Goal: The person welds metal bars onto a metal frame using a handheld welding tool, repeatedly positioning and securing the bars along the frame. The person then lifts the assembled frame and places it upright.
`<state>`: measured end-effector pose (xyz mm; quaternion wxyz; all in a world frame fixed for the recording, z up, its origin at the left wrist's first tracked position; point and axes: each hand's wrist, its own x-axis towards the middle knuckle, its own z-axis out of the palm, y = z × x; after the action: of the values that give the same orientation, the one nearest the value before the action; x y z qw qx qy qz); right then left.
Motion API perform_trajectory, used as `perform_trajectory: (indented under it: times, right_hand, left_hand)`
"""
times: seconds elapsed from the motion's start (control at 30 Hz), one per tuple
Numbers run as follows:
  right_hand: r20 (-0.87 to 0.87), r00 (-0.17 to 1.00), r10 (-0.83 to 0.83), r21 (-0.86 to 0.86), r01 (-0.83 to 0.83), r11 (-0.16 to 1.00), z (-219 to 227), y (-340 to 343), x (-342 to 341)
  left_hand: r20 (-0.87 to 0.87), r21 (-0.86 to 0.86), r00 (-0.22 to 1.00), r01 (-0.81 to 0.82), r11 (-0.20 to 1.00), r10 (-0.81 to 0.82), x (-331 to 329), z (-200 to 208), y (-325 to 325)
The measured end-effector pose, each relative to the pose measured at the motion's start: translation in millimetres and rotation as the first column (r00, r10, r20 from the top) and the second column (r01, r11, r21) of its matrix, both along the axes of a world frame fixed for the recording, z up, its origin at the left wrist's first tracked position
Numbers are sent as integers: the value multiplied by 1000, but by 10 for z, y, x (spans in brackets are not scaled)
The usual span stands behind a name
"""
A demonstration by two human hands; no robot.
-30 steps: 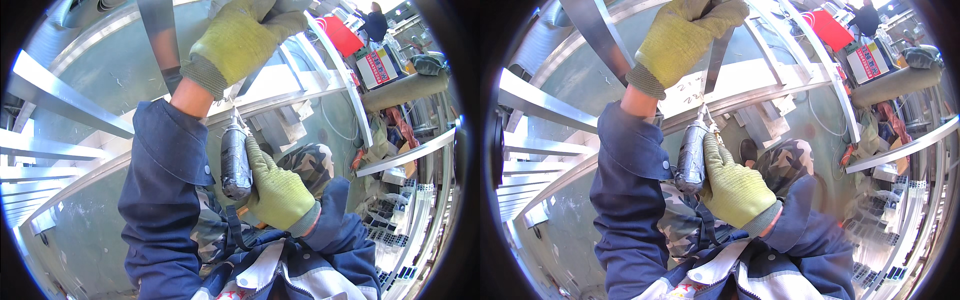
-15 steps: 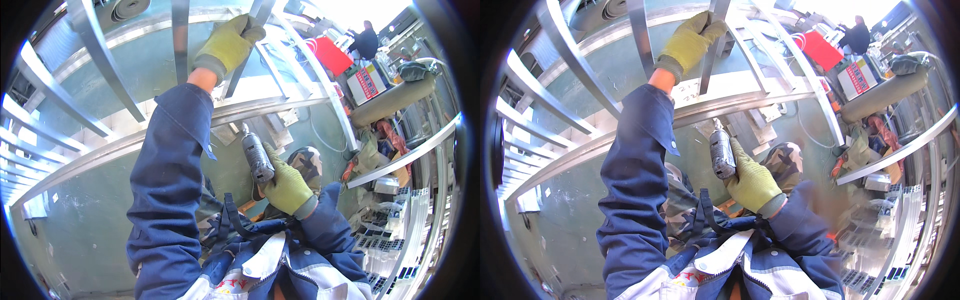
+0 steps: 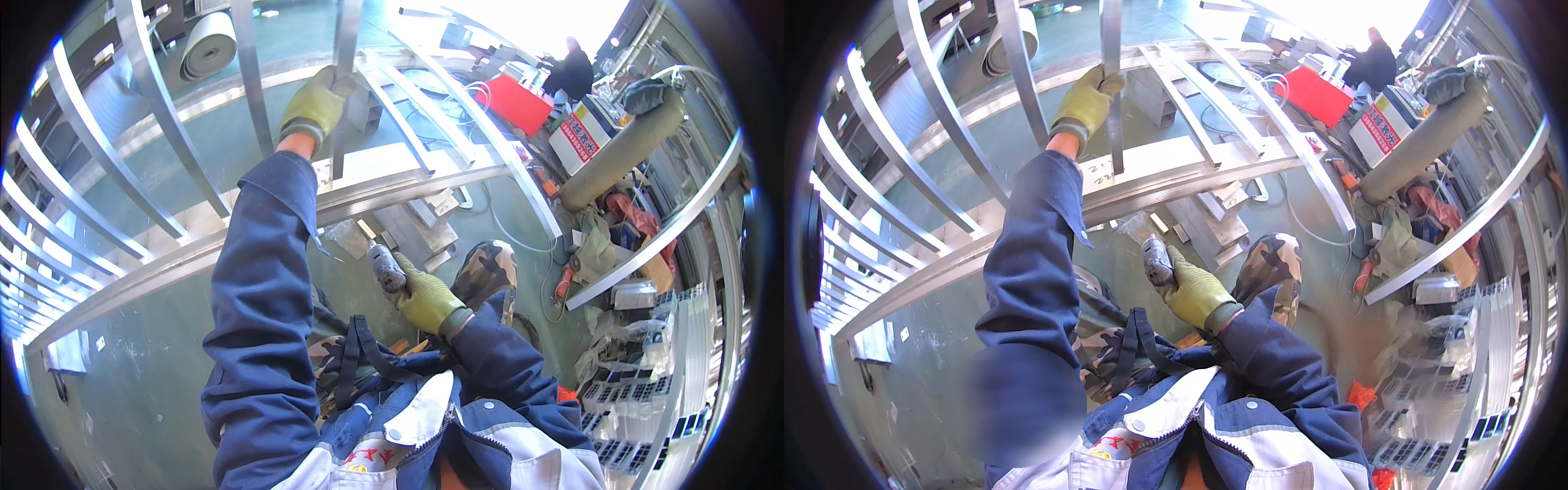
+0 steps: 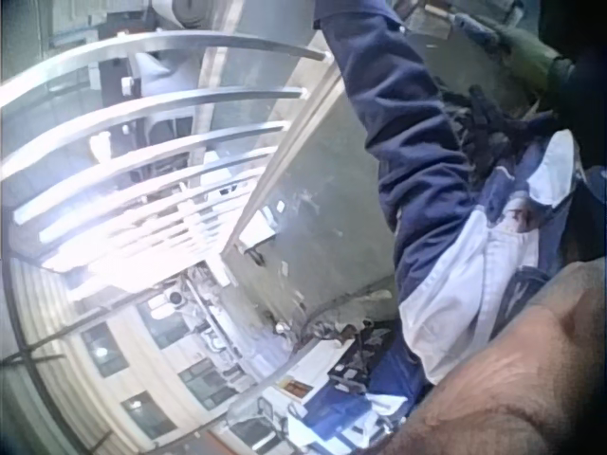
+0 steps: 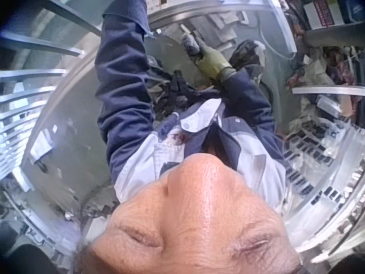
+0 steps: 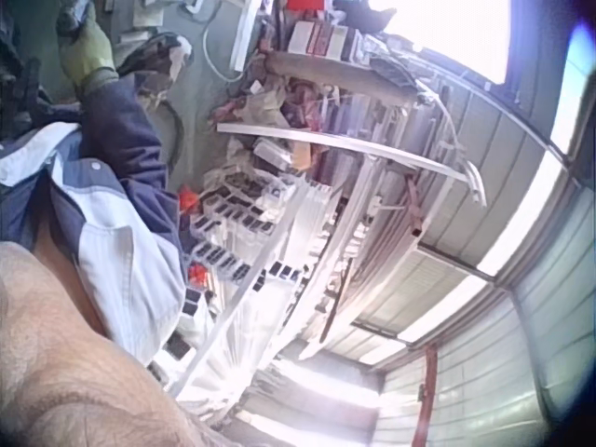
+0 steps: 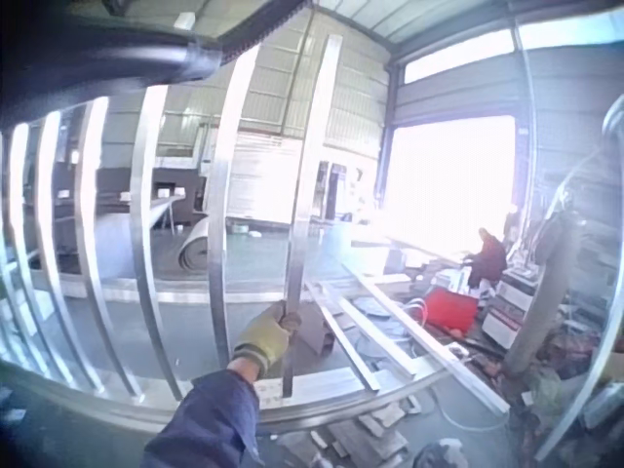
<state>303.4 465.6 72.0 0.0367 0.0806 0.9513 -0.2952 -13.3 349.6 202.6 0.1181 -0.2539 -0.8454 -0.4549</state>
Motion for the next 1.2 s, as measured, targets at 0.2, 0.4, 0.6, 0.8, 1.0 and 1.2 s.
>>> perform_trajectory:
  times: [0.2, 0.4, 0.6, 0.8, 1.0, 1.2]
  right_hand:
    - [-51, 998, -46, -32, 45, 998, -275, 230, 24]
    - [40, 997, -69, -122, 73, 990, -456, 399, -117]
    - [176, 978, -113, -312, 164, 936, -633, 761, -148]
    - [369, 927, -72, -465, 251, 849, -955, 922, -404]
    - [289, 956, -42, -415, 165, 895, -1581, 1011, -580]
    - [432, 899, 77, -500, 167, 850, -1421, 1194, -705]
  left_hand:
    - [18, -34, 1000, 4, 999, -3, -97, -84, 74]
    - [43, -56, 998, -42, 998, 45, -237, -270, -81]
    - [-147, 271, 951, -228, 935, 274, 740, -423, 34]
    - [115, 164, 988, 79, 983, -99, 967, -976, 569]
    - [161, -160, 987, 57, 985, -31, 135, -1362, 1375]
    - [332, -476, 943, 144, 868, 26, -680, -1562, 1990]
